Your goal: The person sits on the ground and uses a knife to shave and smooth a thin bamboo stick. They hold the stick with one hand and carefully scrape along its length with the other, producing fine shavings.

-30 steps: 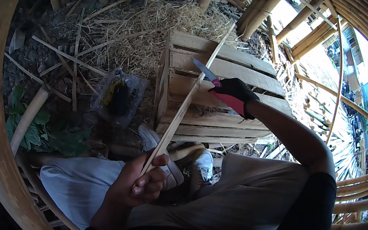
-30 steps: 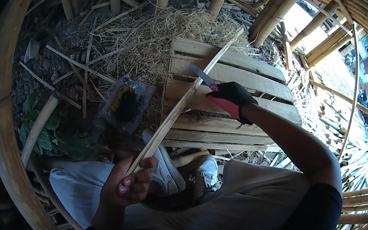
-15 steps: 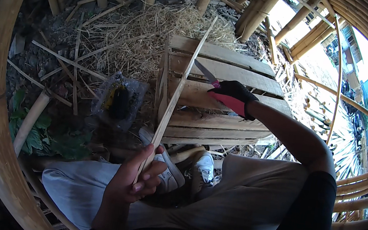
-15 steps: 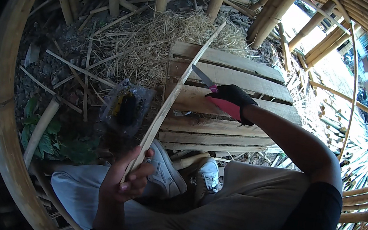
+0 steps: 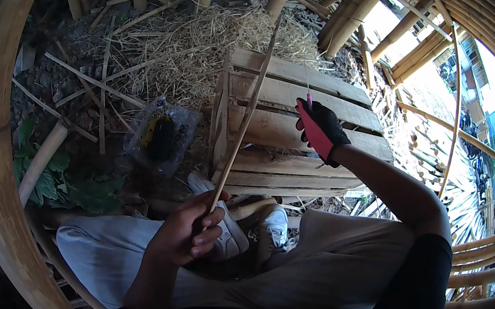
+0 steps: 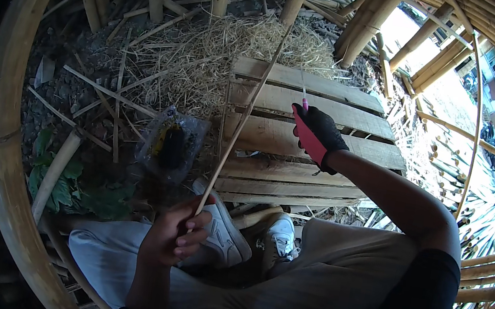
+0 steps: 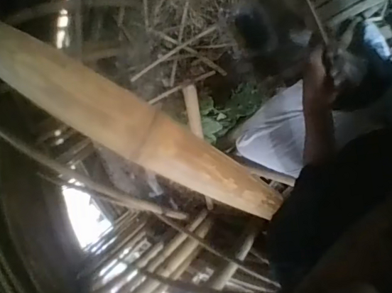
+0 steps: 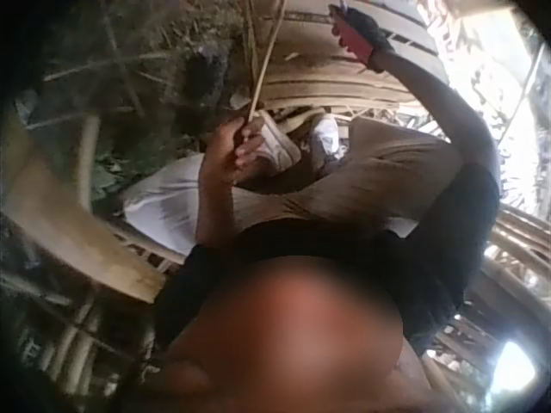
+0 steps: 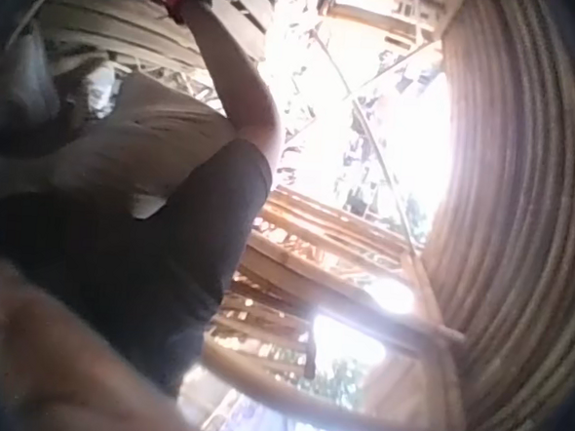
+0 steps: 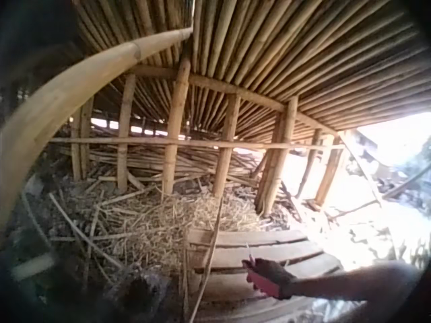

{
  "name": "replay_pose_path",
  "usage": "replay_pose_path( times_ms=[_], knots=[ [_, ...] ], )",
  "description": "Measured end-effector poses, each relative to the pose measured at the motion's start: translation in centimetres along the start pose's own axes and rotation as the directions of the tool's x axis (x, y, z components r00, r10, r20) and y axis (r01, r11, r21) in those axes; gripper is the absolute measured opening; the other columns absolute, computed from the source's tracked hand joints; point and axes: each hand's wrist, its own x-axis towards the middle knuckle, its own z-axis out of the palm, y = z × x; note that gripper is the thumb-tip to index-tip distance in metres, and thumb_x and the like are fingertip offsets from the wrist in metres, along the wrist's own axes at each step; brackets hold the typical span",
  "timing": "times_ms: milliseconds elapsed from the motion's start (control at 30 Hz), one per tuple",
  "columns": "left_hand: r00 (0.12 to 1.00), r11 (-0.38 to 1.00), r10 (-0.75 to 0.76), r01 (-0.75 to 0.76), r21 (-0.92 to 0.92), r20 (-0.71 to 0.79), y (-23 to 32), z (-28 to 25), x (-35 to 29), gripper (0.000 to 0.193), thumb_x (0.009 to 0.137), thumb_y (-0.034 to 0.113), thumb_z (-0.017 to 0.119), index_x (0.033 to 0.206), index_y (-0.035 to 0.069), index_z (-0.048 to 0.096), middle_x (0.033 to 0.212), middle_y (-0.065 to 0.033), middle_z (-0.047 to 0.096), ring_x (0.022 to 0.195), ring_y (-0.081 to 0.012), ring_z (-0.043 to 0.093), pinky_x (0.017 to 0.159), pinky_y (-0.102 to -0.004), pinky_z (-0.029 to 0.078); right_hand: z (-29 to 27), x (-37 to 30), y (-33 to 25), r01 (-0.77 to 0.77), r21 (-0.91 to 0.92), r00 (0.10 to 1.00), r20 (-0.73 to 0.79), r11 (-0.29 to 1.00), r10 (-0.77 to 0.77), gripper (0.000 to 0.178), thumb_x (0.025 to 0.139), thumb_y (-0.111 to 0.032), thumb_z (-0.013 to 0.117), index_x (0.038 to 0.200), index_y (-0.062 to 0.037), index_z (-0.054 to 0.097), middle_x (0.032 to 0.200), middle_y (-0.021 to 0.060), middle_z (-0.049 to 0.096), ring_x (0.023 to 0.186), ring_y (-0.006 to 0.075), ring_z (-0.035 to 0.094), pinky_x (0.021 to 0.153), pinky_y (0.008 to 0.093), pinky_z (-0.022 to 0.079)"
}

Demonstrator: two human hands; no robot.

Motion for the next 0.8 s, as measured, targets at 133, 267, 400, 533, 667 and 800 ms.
replay_pose_path(
  times_ms=[133, 267, 400, 533, 667, 800],
  knots=[
    [0.999, 0.999, -0.038, 0.037, -0.034, -0.025, 0.1, -0.1, -0.1, 0.025, 0.108, 0.019, 0.037, 0.126, 0.007, 0.049, 0.067, 0.0008, 0.04, 0.043, -0.0051, 0.039, 0.03, -0.0191, 0.034, 0.7, 0.1, 0.4, 0.354, -0.256, 0.915, -0.104, 0.899, -0.39, 0.034, 0.101, -0.039, 0.054, 0.115, -0.009, 0.063, 0.085, 0.0083, 0.066, 0.07, 0.0205, 0.065, 0.061, 0.0349, 0.051],
    [0.997, 0.999, -0.05, 0.05, -0.013, -0.055, 0.1, 0.3, -0.2, 0.022, 0.109, 0.021, 0.036, 0.123, 0.008, 0.048, 0.062, 0.0019, 0.038, 0.039, -0.0045, 0.037, 0.028, -0.0183, 0.031, 1.7, -1.0, 0.3, 0.518, -0.425, 0.782, -0.116, 0.742, -0.612, 0.026, 0.1, -0.032, 0.055, 0.115, -0.0137, 0.066, 0.096, 0.0136, 0.07, 0.087, 0.0312, 0.069, 0.073, 0.0425, 0.054],
    [0.995, 0.998, -0.062, 0.061, -0.011, -0.083, 0.2, 0.8, -0.4, 0.02, 0.109, 0.023, 0.034, 0.119, 0.01, 0.047, 0.061, 0.0027, 0.037, 0.038, -0.0041, 0.037, 0.027, -0.0182, 0.029, 2.8, -3.0, 0.3, 0.736, -0.639, 0.48, 0.257, 0.225, -0.839, 0.03, 0.1, -0.04, 0.055, 0.106, -0.0159, 0.07, 0.095, 0.0125, 0.071, 0.087, 0.0314, 0.07, 0.075, 0.0441, 0.054],
    [0.994, 0.995, -0.096, 0.093, -0.045, -0.059, 0.0, 1.0, -0.4, 0.018, 0.109, 0.024, 0.034, 0.113, 0.012, 0.047, 0.06, 0.0033, 0.037, 0.037, -0.0039, 0.036, 0.026, -0.0181, 0.028, 3.9, -4.8, -0.7, 0.743, -0.612, 0.603, 0.434, 0.272, -0.669, 0.036, 0.099, -0.049, 0.052, 0.103, -0.0189, 0.072, 0.092, 0.0075, 0.071, 0.085, 0.0292, 0.07, 0.07, 0.043, 0.054],
    [0.991, 0.981, -0.123, 0.113, -0.157, -0.058, -0.5, 0.8, -0.2, 0.019, 0.11, 0.024, 0.027, 0.109, 0.012, 0.042, 0.059, 0.0008, 0.038, 0.036, -0.0054, 0.036, 0.026, -0.0176, 0.03, 4.3, -6.0, -2.9, 0.724, -0.678, 0.608, 0.544, 0.123, -0.578, 0.029, 0.102, -0.042, 0.049, 0.114, -0.026, 0.07, 0.088, 0.0035, 0.07, 0.082, 0.0244, 0.071, 0.061, 0.0395, 0.054],
    [0.987, 0.98, -0.136, 0.122, -0.156, -0.086, -0.9, 0.6, 0.0, 0.021, 0.111, 0.026, 0.027, 0.11, 0.013, 0.044, 0.059, 0.0014, 0.038, 0.036, -0.0051, 0.035, 0.026, -0.0176, 0.028, 3.9, -5.0, -2.7, 0.745, -0.667, 0.517, 0.586, -0.008, -0.624, 0.03, 0.101, -0.041, 0.051, 0.099, -0.0202, 0.072, 0.08, 0.0029, 0.069, 0.066, 0.0242, 0.068, 0.057, 0.0388, 0.053]
  ],
)
